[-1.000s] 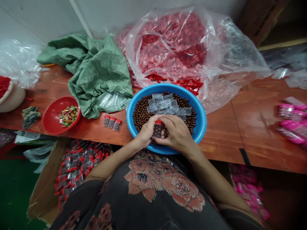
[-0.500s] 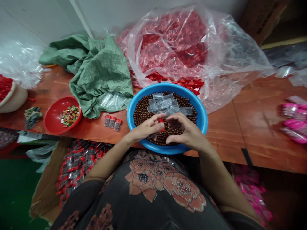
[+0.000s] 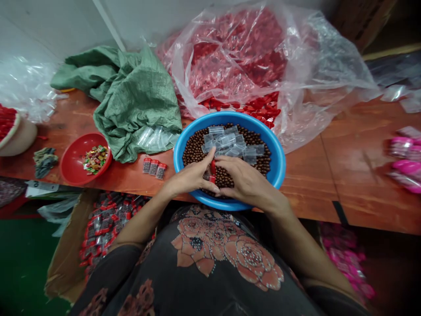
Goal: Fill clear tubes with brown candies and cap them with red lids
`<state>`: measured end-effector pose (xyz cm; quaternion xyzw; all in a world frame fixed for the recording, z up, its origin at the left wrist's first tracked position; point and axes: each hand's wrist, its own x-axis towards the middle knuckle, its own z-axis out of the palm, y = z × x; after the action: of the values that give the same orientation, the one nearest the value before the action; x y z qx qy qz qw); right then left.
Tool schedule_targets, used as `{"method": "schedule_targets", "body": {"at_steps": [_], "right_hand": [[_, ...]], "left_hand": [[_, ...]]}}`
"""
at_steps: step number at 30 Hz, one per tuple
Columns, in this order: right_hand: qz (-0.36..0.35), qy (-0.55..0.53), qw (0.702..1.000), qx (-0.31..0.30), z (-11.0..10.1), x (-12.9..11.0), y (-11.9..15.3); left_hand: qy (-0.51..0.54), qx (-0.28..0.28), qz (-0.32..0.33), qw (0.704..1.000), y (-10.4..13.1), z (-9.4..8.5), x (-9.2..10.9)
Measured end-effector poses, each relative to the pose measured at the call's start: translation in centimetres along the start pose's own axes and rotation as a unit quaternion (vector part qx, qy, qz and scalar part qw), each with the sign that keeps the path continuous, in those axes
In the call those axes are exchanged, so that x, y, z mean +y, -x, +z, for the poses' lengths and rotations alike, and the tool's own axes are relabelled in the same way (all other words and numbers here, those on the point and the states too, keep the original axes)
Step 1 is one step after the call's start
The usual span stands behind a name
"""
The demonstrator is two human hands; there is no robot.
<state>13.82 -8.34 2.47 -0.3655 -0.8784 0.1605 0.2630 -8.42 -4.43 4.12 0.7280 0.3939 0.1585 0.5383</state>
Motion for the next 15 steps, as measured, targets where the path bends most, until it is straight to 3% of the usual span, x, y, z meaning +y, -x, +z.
{"method": "schedule_targets", "body": {"at_steps": [3, 9, 15], "right_hand": [[-0.006, 0.052, 0.998, -0.018, 0.14, -0.13, -0.27], [-0.021, 0.06, 0.998, -0.025, 0.55, -0.18, -0.45], [0.021, 0.07, 0.996, -0.044, 0.78, -0.67, -0.53]], "left_hand": [[-0.059, 0.017, 0.015, 0.998, 0.15, -0.28, -0.2], [-0.166, -0.061, -0.053, 0.983, 0.52, -0.7, 0.52], [-0.131, -0.071, -0.027, 0.988, 0.93, -0.72, -0.07]]}}
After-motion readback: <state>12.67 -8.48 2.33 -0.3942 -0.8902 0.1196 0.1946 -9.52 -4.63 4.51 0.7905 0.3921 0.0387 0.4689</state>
